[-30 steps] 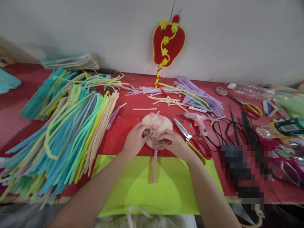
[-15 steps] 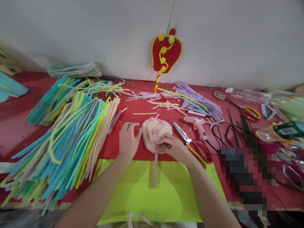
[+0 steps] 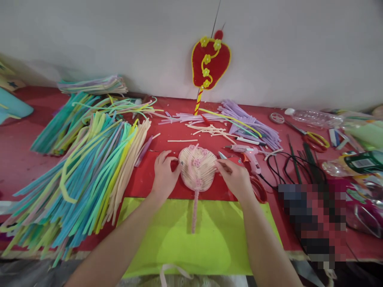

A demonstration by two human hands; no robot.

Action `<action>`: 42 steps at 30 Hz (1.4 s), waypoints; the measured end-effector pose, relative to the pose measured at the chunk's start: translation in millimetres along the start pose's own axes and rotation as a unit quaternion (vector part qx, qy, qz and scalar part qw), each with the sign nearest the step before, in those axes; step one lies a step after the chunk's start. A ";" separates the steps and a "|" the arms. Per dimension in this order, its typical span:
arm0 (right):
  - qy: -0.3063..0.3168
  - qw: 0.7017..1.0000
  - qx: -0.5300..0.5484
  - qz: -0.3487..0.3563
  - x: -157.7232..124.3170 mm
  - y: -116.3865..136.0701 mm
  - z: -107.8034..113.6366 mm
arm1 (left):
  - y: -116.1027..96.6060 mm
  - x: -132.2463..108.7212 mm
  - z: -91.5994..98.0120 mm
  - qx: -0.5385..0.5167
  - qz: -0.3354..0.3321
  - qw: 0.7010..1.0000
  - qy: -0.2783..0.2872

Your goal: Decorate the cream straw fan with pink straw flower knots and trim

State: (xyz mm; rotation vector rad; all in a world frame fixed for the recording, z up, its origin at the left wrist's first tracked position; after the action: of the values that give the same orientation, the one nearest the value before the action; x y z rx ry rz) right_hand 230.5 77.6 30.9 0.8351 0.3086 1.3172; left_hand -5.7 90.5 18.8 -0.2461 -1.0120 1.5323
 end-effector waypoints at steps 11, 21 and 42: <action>0.026 0.999 0.029 -0.014 1.1 -1.0 -2.5 | 0.0 -6.8 -10.7 -0.284 0.302 0.904 0.100; -0.026 0.959 0.232 -0.160 2.9 -5.9 -6.7 | 1.0 -0.7 -7.6 -0.376 0.354 0.850 0.105; 0.100 0.872 0.400 -0.263 -11.7 3.9 -27.8 | -6.8 -3.0 -9.0 -0.426 0.343 0.828 0.127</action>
State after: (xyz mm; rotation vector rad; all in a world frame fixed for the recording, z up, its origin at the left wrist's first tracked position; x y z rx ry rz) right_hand 206.9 76.9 11.7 1.1850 1.2190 0.7262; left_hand 5.8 91.2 17.0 -1.5477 -1.4212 1.4844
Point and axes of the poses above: each hand's wrist, its own x-axis towards the middle knuckle, its own z-axis out of the back of the hand, y = z × x, the point moved 4 cm from there along x, towards the middle knuckle, and after that the axes turned 15 degrees about -y, right-handed, at the moved point
